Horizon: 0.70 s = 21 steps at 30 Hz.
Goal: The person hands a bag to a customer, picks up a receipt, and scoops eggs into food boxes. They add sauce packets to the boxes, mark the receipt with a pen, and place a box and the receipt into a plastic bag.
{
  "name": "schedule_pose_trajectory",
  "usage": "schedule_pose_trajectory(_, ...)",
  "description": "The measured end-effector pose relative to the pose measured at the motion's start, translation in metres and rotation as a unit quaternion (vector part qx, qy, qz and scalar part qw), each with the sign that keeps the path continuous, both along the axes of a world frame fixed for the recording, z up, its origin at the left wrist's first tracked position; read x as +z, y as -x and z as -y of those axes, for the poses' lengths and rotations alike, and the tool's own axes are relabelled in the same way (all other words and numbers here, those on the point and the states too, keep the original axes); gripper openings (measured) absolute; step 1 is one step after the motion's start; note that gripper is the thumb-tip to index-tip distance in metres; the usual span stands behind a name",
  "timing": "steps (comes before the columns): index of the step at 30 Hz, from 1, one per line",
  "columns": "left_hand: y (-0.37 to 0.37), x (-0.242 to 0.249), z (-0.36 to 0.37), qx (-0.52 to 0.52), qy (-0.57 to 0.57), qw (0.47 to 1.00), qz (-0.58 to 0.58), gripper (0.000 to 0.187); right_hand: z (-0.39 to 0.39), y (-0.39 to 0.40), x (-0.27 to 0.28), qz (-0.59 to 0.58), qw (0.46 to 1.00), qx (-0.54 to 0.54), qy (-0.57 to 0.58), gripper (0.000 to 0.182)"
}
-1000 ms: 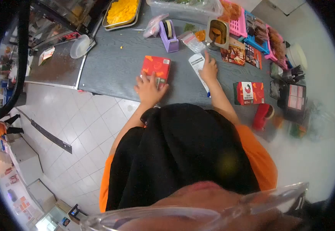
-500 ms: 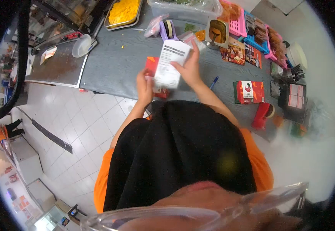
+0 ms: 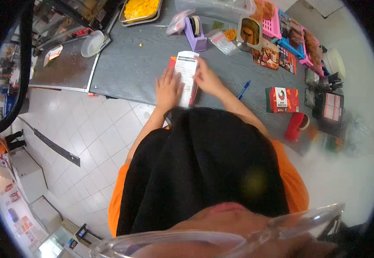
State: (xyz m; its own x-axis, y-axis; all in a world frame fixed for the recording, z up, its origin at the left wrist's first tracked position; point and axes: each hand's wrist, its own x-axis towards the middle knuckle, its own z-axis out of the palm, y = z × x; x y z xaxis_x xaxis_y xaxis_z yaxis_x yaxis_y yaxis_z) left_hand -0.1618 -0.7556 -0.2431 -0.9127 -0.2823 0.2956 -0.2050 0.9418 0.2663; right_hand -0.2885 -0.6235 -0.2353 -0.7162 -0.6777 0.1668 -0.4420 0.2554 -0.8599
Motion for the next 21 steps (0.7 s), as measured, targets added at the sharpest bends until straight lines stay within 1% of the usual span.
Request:
schedule_pose_trajectory(1, 0.0, -0.001, -0.001, 0.0, -0.003, 1.0, 0.0, 0.04, 0.002, -0.005, 0.007, 0.019, 0.995, 0.052, -0.079, 0.065)
schedule_pose_trajectory(2, -0.001, -0.001, -0.001, 0.002, -0.004, 1.0, 0.006, 0.04, 0.005, -0.008, 0.01, 0.007, 0.991, 0.036, -0.132, 0.065)
schedule_pose_trajectory(3, 0.001, 0.0, -0.002, 0.006, -0.003, 1.0, 0.011, 0.04, 0.007, -0.007, 0.008, 0.007, 0.99, 0.037, -0.133, 0.065)
schedule_pose_trajectory(5, 0.001, 0.002, -0.005, 0.009, 0.006, 1.0, 0.021, 0.041, 0.011, -0.008, 0.003, -0.088, 0.972, 0.0, -0.217, 0.065)
schedule_pose_trajectory(6, 0.001, 0.003, -0.007, 0.012, 0.017, 0.999, 0.031, 0.042, 0.011, -0.008, 0.001, -0.086, 0.972, 0.002, -0.218, 0.065)
schedule_pose_trajectory(8, 0.002, 0.002, -0.01, 0.023, 0.019, 0.999, 0.04, 0.043, 0.006, -0.004, -0.002, -0.118, 0.969, -0.039, -0.215, 0.067)
schedule_pose_trajectory(9, 0.002, 0.003, -0.011, 0.033, 0.022, 0.998, 0.046, 0.044, 0.002, -0.003, -0.002, -0.117, 0.969, -0.039, -0.215, 0.067)
schedule_pose_trajectory(10, 0.002, 0.004, -0.011, 0.033, 0.021, 0.998, 0.046, 0.044, -0.003, -0.003, 0.0, -0.023, 0.987, -0.028, -0.157, 0.069)
schedule_pose_trajectory(11, 0.002, 0.007, -0.012, 0.034, 0.019, 0.998, 0.056, 0.044, -0.007, -0.001, 0.0, 0.07, 0.993, -0.016, -0.098, 0.07)
schedule_pose_trajectory(12, 0.002, 0.008, -0.012, 0.036, 0.016, 0.997, 0.065, 0.044, -0.009, 0.001, -0.008, 0.07, 0.992, -0.014, -0.099, 0.07)
schedule_pose_trajectory(13, 0.002, 0.005, -0.011, 0.038, 0.015, 0.997, 0.066, 0.044, -0.01, 0.001, -0.023, 0.156, 0.988, -0.009, -0.003, 0.071)
schedule_pose_trajectory(14, 0.003, 0.001, -0.008, 0.027, -0.015, 0.998, 0.051, 0.045, -0.011, 0.001, -0.038, 0.241, 0.966, -0.004, 0.093, 0.071)
schedule_pose_trajectory(15, 0.002, 0.0, -0.007, 0.016, -0.045, 0.998, 0.036, 0.045, -0.012, -0.001, -0.044, 0.243, 0.966, -0.002, 0.092, 0.071)
schedule_pose_trajectory(17, 0.002, -0.001, -0.006, 0.014, -0.053, 0.998, 0.034, 0.045, -0.014, -0.005, -0.057, 0.293, 0.943, -0.004, 0.156, 0.071)
schedule_pose_trajectory(21, 0.002, 0.005, -0.005, 0.0, -0.058, 0.997, 0.043, 0.044, -0.016, -0.007, -0.067, 0.263, 0.952, 0.004, 0.154, 0.072)
